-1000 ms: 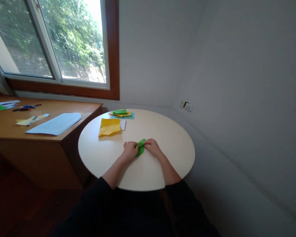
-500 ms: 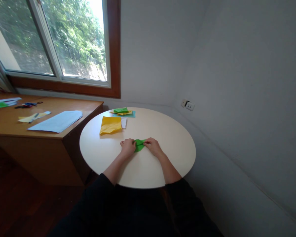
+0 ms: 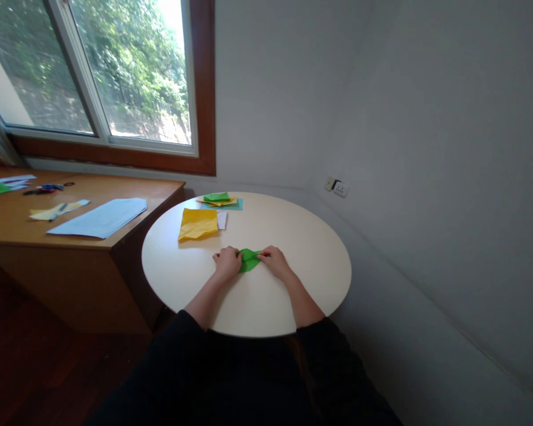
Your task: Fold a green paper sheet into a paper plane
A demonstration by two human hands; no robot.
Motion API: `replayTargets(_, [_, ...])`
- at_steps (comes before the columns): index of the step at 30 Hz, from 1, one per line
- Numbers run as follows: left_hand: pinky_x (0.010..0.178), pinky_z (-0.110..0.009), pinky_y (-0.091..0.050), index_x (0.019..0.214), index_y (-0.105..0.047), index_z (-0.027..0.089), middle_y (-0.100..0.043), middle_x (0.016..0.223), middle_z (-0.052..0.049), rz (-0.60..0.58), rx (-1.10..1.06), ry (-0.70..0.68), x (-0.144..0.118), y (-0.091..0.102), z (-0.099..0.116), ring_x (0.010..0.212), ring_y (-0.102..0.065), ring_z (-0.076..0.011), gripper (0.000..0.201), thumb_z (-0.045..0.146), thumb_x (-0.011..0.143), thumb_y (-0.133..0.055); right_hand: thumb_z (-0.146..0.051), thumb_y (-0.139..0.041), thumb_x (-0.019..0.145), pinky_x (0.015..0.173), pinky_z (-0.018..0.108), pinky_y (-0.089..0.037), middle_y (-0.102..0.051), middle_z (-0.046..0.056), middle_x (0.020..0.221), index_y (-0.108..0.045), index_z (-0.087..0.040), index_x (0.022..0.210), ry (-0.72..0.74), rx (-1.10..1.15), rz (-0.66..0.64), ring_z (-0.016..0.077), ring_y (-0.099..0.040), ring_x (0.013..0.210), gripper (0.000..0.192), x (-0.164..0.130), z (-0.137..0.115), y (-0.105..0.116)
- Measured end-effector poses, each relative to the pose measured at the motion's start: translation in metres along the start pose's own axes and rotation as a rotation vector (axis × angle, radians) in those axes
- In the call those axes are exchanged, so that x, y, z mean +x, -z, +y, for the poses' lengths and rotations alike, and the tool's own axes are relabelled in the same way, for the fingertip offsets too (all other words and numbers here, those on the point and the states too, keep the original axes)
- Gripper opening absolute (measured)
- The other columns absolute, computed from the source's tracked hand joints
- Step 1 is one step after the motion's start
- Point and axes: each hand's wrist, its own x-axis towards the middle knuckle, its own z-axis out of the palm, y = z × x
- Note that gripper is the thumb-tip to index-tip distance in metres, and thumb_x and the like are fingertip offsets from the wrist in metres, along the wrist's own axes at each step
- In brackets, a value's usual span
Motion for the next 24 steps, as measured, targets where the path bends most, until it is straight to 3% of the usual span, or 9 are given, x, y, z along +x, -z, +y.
replayTargets(12, [0.085,-0.043,-0.035,0.089,-0.067,0.018,-0.062,0.108,-0.013,0.005,0.047,0.014,-0.002,0.0037,-0.0007,0.104,-0.05,-0.0298,0.031,0.031,0.083,-0.04,-0.026,-0.061,0.075,0.064,0.024,-0.04,-0.066,0.001,0.076,-0.069,-0.02,0.075,0.013,0.005,-0.021,0.0127,-0.055,0.067,0.011,-0.0042,-0.005,0.0048])
replayTargets(24, [0.081,-0.043,-0.036,0.086,-0.067,0.019,-0.063,0.103,-0.012,0.02,0.063,0.013,-0.001,0.0039,-0.002,0.1,-0.052,-0.0292,0.031,0.028,0.083,-0.038,-0.017,-0.062,0.073,0.072,0.027,-0.043,-0.064,0.003,0.08,-0.07,-0.018,0.079,0.016,0.02,0.027,0.0142,-0.056,0.075,0.011,-0.0024,0.0,0.0013])
